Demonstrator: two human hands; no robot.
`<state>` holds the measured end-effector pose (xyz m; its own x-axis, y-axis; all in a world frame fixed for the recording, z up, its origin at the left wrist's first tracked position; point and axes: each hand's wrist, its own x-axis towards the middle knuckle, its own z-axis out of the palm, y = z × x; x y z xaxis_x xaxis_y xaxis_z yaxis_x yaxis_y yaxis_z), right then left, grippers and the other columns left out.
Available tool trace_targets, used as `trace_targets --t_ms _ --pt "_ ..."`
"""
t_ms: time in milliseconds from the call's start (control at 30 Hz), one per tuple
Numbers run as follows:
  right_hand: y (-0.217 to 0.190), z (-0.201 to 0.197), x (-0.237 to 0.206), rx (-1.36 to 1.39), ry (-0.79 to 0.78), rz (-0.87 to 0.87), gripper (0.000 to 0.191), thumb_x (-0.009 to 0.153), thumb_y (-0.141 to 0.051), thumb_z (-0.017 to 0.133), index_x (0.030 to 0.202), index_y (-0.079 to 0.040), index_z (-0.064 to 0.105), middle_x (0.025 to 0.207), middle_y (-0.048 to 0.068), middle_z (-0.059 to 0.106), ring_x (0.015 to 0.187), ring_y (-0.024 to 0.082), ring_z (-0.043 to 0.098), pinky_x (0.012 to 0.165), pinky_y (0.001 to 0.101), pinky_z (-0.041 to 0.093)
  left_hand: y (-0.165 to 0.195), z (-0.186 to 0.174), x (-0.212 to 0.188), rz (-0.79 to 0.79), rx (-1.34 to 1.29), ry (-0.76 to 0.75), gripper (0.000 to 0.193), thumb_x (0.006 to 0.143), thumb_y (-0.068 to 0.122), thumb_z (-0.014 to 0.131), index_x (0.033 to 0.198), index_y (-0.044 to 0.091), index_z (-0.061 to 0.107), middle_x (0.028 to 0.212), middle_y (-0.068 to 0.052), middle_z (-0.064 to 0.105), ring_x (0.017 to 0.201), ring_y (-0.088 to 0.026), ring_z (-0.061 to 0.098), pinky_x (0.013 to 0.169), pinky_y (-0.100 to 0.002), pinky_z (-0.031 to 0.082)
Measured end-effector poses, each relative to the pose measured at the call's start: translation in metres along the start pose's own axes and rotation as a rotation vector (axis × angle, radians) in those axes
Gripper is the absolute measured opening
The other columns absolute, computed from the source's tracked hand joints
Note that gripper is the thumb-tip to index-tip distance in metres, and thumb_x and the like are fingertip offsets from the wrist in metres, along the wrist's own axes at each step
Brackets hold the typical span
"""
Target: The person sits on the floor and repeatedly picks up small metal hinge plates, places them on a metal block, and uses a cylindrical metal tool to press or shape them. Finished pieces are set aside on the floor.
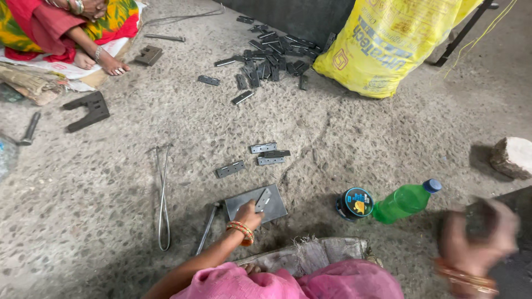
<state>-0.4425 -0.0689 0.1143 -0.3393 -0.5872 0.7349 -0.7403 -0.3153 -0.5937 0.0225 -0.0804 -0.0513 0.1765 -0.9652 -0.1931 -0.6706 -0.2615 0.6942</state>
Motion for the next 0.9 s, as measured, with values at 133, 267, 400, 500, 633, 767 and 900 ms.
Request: trace_targets --t_ms 133,267,400,500,633,767,900 --pt "-0.064 0.170 -0.123 0.653 -0.788 0.701 0.055 0.094 -0.027 0.069 0.144 -0.011 0.052 0.119 0.010 0.073 0.104 0.020 0.071 0.088 0.0341 0.059 0.038 -0.002 -0.025 0.276 0.036 0.072 0.036 0.086 0.019 0.068 0.112 -0.001 0.054 0.080 -0.028 0.069 0.079 -0.048 0.068 0.074 -0.056 0.054" --pt "-0.102 0.249 -0.208 0.933 -0.841 1.165 0.055 0.090 -0.023 0.071 0.140 -0.015 0.049 0.113 0.006 0.074 0.095 0.018 0.069 0.075 0.0351 0.060 0.044 -0.015 -0.054 0.407 0.074 0.081 0.035 0.084 0.010 0.068 0.113 0.001 0.051 0.076 -0.026 0.069 0.076 -0.049 0.067 0.066 -0.060 0.050" --pt "-0.094 0.259 -0.246 0.879 -0.962 1.175 0.048 0.092 -0.019 0.077 0.133 -0.006 0.057 0.099 0.008 0.069 0.085 0.018 0.066 0.069 0.0341 0.058 0.018 -0.013 -0.063 0.356 0.130 -0.014 0.030 0.090 0.021 0.069 0.106 0.003 0.050 0.079 -0.024 0.070 0.076 -0.048 0.068 0.066 -0.059 0.051" --pt "-0.079 0.260 -0.259 1.017 -0.992 1.207 0.045 0.091 -0.017 0.075 0.132 -0.008 0.058 0.099 0.006 0.071 0.085 0.017 0.068 0.070 0.0341 0.059 -0.001 0.004 -0.059 0.353 0.042 -0.020 0.037 0.095 0.033 0.070 0.104 0.003 0.050 0.080 -0.025 0.070 0.077 -0.049 0.067 0.063 -0.059 0.050" --pt "-0.064 0.254 -0.255 1.049 -1.016 1.322 0.042 0.092 -0.010 0.070 0.131 -0.002 0.058 0.103 0.005 0.072 0.089 0.017 0.071 0.077 0.0367 0.063 -0.012 0.027 -0.047 0.225 0.038 -0.046 0.028 0.100 0.031 0.061 0.110 0.007 0.052 0.082 -0.024 0.071 0.081 -0.048 0.068 0.066 -0.059 0.050" --pt "-0.058 0.245 -0.243 1.043 -1.069 1.279 0.051 0.088 -0.005 0.065 0.137 -0.013 0.056 0.104 0.002 0.073 0.088 0.016 0.070 0.077 0.0357 0.062 -0.009 0.032 -0.041 0.212 -0.024 -0.060 0.026 0.097 0.025 0.062 0.112 0.006 0.052 0.081 -0.026 0.071 0.084 -0.049 0.066 0.067 -0.059 0.047" --pt "-0.054 0.245 -0.245 1.101 -1.060 1.106 0.055 0.087 -0.001 0.067 0.141 -0.009 0.058 0.099 0.001 0.070 0.087 0.013 0.067 0.075 0.0310 0.057 -0.007 0.029 -0.037 0.033 -0.207 -0.179 0.019 0.094 0.019 0.067 0.104 0.004 0.061 0.079 -0.020 0.072 0.075 -0.038 0.071 0.065 -0.050 0.055"
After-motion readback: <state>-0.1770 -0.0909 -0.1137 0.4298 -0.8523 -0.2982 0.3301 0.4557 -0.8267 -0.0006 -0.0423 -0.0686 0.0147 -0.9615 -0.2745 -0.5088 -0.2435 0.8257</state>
